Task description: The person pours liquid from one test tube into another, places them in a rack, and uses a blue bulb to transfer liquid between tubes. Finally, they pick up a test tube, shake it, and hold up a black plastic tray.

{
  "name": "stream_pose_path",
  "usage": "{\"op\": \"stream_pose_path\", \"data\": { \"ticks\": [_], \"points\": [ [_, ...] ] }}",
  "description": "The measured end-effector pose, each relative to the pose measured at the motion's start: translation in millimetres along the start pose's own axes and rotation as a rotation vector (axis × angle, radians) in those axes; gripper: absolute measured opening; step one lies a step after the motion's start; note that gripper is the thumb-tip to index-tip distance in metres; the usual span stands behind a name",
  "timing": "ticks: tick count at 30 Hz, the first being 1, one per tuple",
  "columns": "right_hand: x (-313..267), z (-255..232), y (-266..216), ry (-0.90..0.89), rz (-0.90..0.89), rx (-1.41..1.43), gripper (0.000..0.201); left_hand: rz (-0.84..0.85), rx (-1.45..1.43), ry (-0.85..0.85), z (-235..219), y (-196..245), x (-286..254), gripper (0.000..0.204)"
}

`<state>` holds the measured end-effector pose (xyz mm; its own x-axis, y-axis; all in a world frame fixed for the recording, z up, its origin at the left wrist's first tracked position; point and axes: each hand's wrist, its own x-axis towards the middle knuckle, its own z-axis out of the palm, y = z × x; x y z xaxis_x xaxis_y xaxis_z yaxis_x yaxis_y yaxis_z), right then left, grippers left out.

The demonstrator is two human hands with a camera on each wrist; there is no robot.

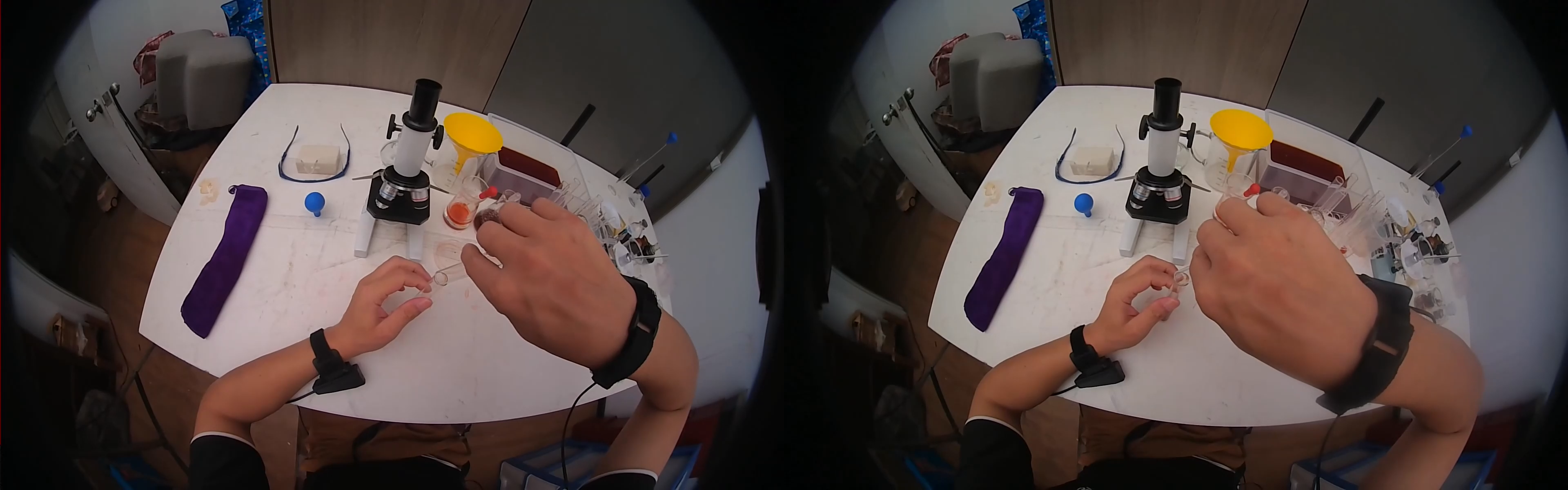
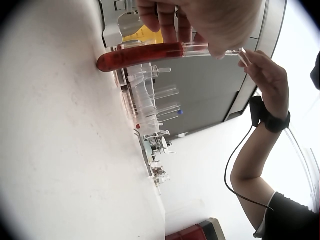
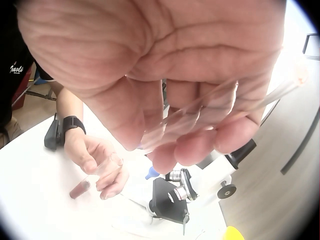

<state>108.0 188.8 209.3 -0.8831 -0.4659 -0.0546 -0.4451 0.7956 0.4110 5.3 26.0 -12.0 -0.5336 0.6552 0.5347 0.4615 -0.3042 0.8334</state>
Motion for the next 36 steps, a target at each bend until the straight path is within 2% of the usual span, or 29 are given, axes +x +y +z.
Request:
{"op": "stream_pose_path", "data": {
  "ticks": [4,6,9,13,15,16,18,19,21,22,24,25,27,28,30,32,36],
  "points": [
    [-2.0,5.2,-0.4,0.052,0.009,0.031,0.022,-0.004,0.001,0.000,-0.1,0.6,0.4,0.016],
    [-5.0,13.5,0.2,0.209,0.028,0.037,0.022,-0.007,0.002,0.003,-0.3,1.1,0.2,0.016],
    [-13.2,24.7,2.4,0.221,0.085,0.077,0.013,-0.009,-0.001,0.001,0.3,1.0,0.6,0.016],
    [-24.6,52.1,-0.9,0.253,0.179,0.184,0.015,-0.052,-0.023,0.001,1.0,-0.1,-1.3,0.014],
    [-29.7,67.2,-5.7,0.362,0.263,0.358,0.018,-0.058,-0.028,-0.004,1.0,-0.7,-2.1,0.013],
    [-32.4,76.3,-6.6,0.363,0.274,0.353,0.018,-0.071,-0.026,0.002,0.8,-1.0,-2.2,0.012],
    [-38.2,93.6,-8.7,0.520,0.344,0.590,0.021,-0.072,-0.013,-0.005,0.1,-0.6,-2.0,0.011],
    [-41.1,99.0,-11.1,0.522,0.354,0.586,0.021,-0.079,0.002,0.000,0.1,-0.8,-2.1,0.011],
    [-46.6,107.0,-15.6,0.603,0.507,0.860,0.021,-0.069,0.001,0.010,0.7,-7.3,-5.0,0.010],
    [-50.9,110.1,-17.2,0.606,0.517,0.855,0.021,-0.064,0.004,0.027,1.6,-9.8,-4.5,0.010],
    [-57.8,116.1,-17.4,0.627,0.651,1.092,0.020,-0.059,0.002,0.000,3.0,-9.3,-0.6,0.011],
    [-62.4,121.1,-15.4,0.632,0.661,1.089,0.020,-0.077,-0.002,0.018,2.4,-8.5,-3.4,0.010],
    [-73.8,135.9,-9.7,0.675,0.756,1.363,0.021,-0.095,-0.009,0.029,2.0,-7.7,-4.1,0.010],
    [-76.2,145.8,-7.8,0.817,0.737,1.467,0.022,-0.094,0.005,0.038,2.4,-6.9,-4.0,0.010],
    [-88.7,153.4,3.2,0.912,0.776,1.511,0.021,-0.093,0.016,0.044,2.1,-6.2,-4.0,0.010],
    [-107.2,157.5,16.1,0.924,0.811,1.496,0.021,-0.083,0.043,0.048,1.6,-6.6,-4.1,0.010],
    [-125.5,169.8,34.2,1.035,0.925,1.319,0.023,-0.039,0.047,0.093,3.3,-12.9,-3.8,0.013]
  ]
}}
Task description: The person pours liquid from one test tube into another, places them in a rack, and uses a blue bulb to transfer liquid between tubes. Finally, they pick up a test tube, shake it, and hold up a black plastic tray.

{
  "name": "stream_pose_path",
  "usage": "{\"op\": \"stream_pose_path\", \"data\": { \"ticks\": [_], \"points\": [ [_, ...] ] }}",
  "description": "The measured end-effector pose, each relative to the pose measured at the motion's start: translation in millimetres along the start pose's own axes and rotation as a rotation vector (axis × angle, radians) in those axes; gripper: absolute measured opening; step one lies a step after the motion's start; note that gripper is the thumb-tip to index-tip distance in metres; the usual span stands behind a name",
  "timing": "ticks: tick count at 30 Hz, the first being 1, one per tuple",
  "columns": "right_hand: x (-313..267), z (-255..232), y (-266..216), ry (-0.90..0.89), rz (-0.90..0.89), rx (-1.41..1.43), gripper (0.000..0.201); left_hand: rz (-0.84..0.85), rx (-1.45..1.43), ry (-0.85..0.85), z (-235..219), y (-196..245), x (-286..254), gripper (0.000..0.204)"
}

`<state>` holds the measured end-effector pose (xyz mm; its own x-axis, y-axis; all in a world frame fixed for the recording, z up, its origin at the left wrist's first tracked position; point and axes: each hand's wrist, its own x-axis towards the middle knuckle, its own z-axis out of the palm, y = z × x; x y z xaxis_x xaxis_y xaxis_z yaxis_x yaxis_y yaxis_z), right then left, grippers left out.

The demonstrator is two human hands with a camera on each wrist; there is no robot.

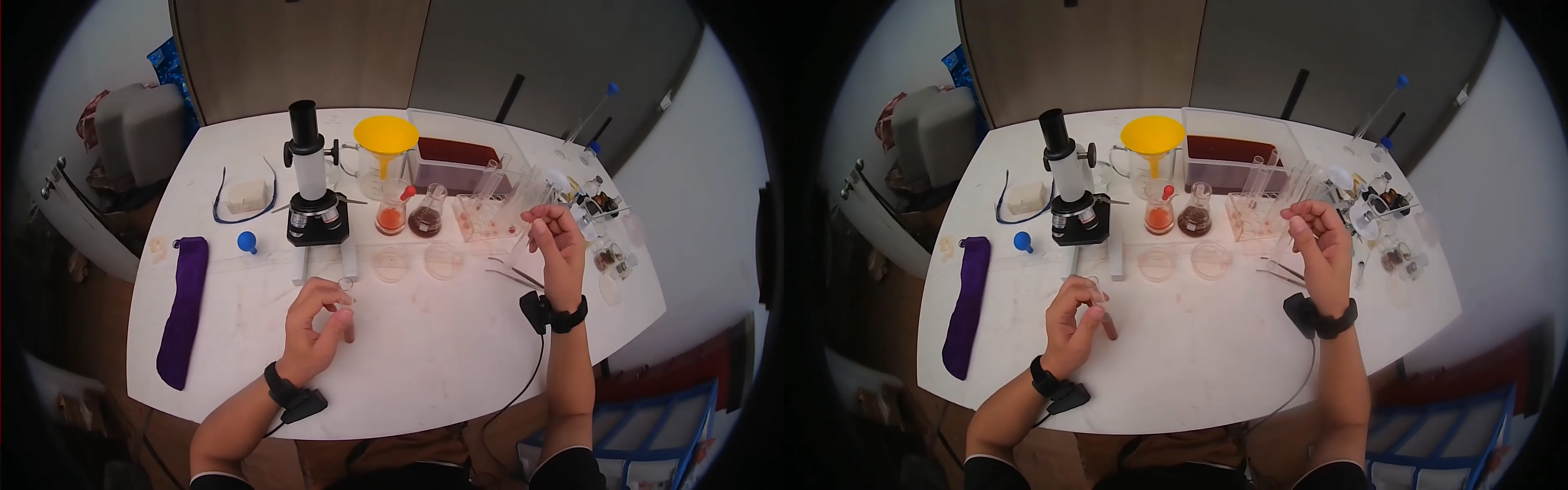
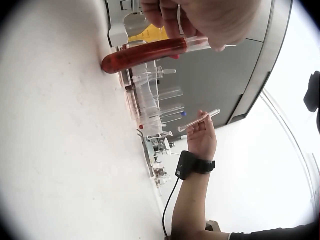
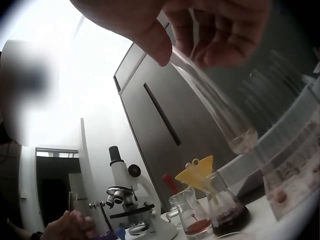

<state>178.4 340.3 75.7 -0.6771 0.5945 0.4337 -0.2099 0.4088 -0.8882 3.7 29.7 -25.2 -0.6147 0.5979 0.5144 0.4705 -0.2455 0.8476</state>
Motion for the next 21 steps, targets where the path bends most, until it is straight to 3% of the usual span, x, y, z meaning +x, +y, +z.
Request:
{"op": "stream_pose_path", "data": {
  "ticks": [6,21],
  "points": [
    [15.1,-16.9,26.9,0.162,-0.091,-0.138,0.020,0.008,-0.005,0.006,0.4,-0.2,-0.3,0.010],
    [38.1,4.8,69.9,0.171,-0.133,-0.238,0.012,-0.071,-0.017,-0.041,-1.5,8.7,0.7,0.009]
  ]
}}
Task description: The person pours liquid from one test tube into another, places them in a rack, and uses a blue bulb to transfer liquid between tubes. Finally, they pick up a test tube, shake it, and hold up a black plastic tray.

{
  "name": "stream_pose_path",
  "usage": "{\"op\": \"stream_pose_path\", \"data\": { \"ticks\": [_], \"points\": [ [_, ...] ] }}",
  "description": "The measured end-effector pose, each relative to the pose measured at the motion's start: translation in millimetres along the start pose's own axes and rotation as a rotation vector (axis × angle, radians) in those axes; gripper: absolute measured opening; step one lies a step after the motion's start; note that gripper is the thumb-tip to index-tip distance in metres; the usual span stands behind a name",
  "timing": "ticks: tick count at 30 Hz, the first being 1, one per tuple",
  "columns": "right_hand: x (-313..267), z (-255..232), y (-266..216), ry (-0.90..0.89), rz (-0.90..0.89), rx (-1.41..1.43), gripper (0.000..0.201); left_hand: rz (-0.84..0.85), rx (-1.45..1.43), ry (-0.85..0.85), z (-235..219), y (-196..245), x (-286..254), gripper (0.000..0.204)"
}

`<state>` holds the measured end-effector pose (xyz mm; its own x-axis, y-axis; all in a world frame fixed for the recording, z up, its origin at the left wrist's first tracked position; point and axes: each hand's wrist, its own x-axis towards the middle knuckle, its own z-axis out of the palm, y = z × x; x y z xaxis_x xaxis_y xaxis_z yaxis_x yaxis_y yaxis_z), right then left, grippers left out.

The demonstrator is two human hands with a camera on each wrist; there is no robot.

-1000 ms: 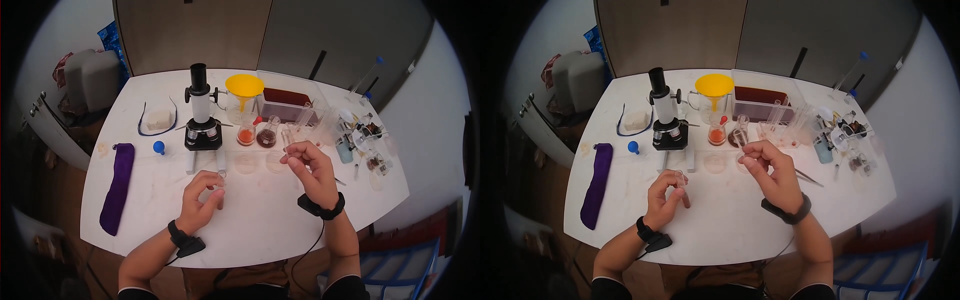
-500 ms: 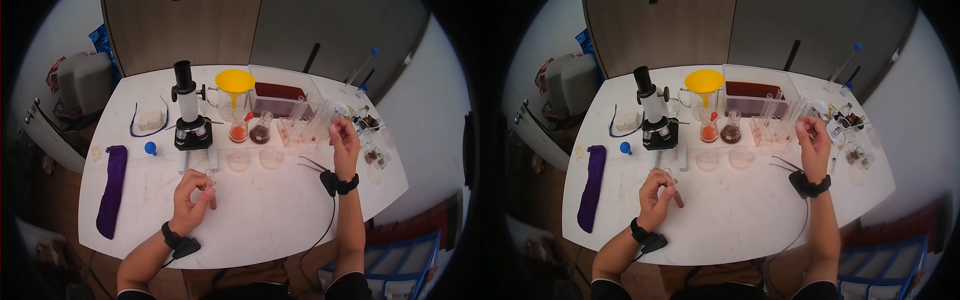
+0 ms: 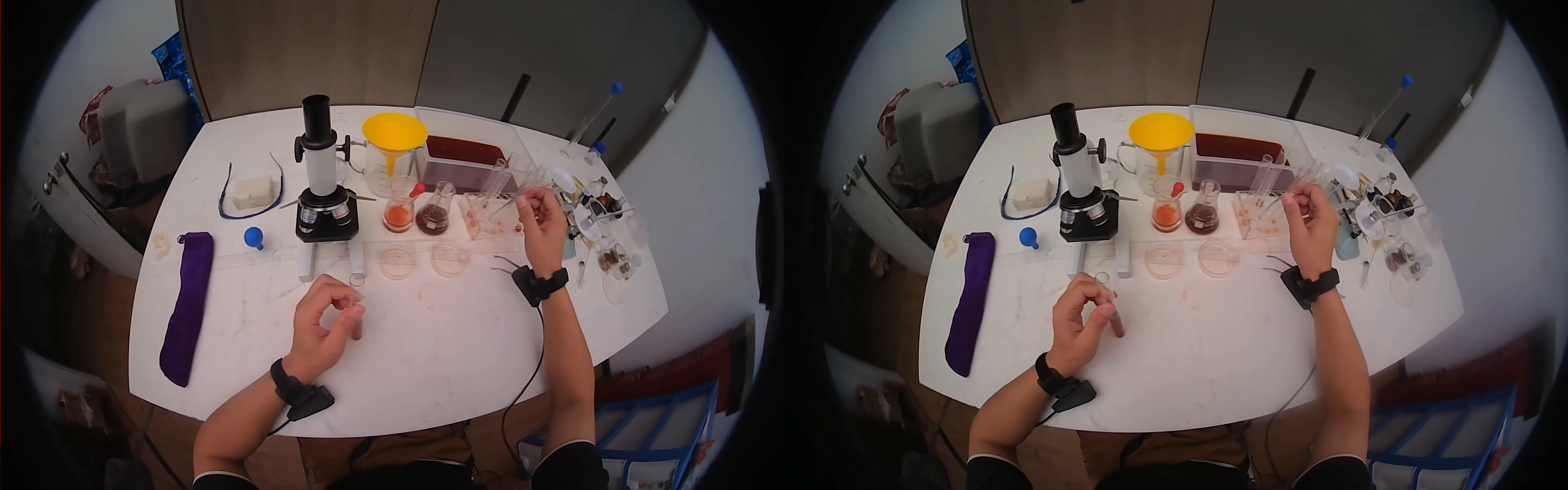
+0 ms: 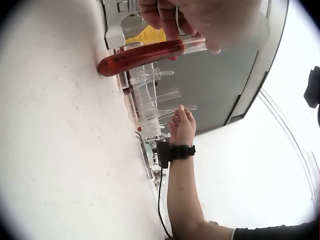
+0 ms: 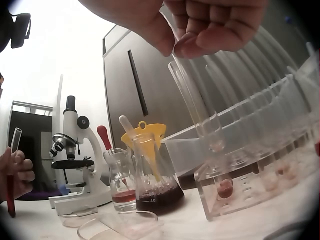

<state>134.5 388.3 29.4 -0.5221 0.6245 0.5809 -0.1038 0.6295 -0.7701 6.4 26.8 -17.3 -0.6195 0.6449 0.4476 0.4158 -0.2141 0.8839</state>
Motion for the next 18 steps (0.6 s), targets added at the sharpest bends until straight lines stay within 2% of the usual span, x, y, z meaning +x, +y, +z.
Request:
{"op": "stream_pose_path", "data": {
  "ticks": [18],
  "points": [
    [-2.5,1.3,5.6,0.005,0.012,-0.105,0.014,0.004,-0.007,-0.017,0.6,0.1,-0.5,0.007]
  ]
}}
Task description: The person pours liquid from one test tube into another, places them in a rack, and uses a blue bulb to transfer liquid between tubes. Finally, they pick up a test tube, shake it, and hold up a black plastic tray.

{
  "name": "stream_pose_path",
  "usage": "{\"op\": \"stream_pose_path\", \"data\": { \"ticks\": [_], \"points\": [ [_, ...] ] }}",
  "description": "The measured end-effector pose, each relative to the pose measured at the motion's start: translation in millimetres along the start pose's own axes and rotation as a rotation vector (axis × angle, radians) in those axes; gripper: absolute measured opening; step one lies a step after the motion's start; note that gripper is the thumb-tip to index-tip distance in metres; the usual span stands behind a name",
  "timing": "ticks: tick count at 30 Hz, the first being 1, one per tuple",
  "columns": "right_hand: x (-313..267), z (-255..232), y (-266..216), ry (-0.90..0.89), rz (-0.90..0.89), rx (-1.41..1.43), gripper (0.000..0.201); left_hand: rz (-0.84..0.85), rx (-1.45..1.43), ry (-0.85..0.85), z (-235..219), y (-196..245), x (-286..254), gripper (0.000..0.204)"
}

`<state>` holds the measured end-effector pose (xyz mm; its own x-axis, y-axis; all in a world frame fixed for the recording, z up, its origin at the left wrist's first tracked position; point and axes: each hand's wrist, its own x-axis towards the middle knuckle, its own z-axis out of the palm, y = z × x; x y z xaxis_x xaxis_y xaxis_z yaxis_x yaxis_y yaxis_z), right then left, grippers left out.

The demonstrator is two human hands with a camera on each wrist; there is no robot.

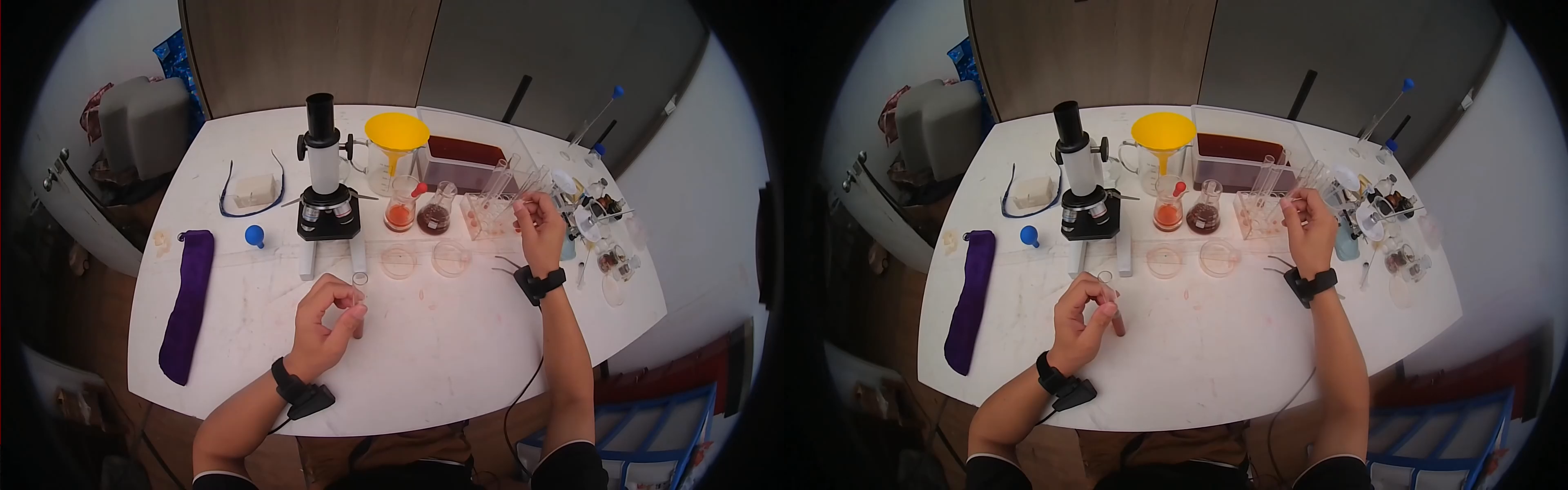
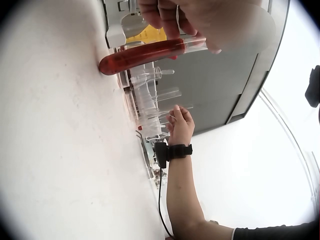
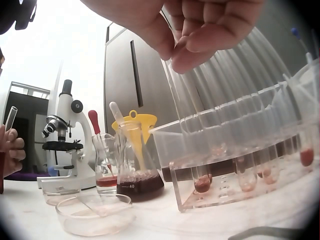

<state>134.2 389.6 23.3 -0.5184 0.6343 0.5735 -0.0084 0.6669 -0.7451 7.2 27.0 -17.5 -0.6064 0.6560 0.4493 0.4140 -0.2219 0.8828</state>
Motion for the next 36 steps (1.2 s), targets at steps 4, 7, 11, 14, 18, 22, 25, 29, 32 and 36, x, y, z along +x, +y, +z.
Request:
{"op": "stream_pose_path", "data": {
  "ticks": [4,7,11,14,18,22,25,29,32,36],
  "points": [
    [-0.2,0.9,0.0,-0.007,-0.011,-0.024,0.014,-0.020,-0.020,0.005,0.6,1.6,-0.1,0.007],
    [-0.1,2.0,-1.3,-0.016,0.005,-0.015,0.015,-0.014,-0.009,0.004,-0.1,-0.5,-0.2,0.008],
    [-1.8,4.6,0.5,-0.015,0.055,0.038,0.016,-0.003,0.002,0.000,-0.7,-1.1,-0.4,0.009],
    [-3.2,5.5,2.7,-0.003,0.083,0.015,0.017,-0.009,-0.010,-0.002,-0.9,-1.7,-0.5,0.009],
    [-3.7,8.3,3.5,0.039,0.104,-0.052,0.019,-0.021,-0.013,-0.006,-0.8,-1.8,-0.9,0.009],
    [-3.7,12.6,-0.1,0.064,0.112,-0.118,0.021,-0.013,-0.025,-0.006,0.2,0.1,-0.6,0.009],
    [-5.0,16.6,0.5,0.073,0.112,-0.154,0.021,-0.002,-0.024,-0.008,-0.4,-1.2,-0.9,0.009],
    [-5.2,20.2,8.2,0.091,0.103,-0.204,0.022,0.003,-0.012,-0.017,-1.0,-2.7,-1.3,0.009],
    [-4.5,19.5,13.3,0.098,0.078,-0.277,0.022,-0.018,-0.025,-0.017,-0.7,0.1,-1.2,0.009],
    [-4.1,19.1,10.1,0.097,0.070,-0.335,0.023,0.009,-0.004,-0.019,-1.0,-2.4,-0.9,0.009]
  ]
}}
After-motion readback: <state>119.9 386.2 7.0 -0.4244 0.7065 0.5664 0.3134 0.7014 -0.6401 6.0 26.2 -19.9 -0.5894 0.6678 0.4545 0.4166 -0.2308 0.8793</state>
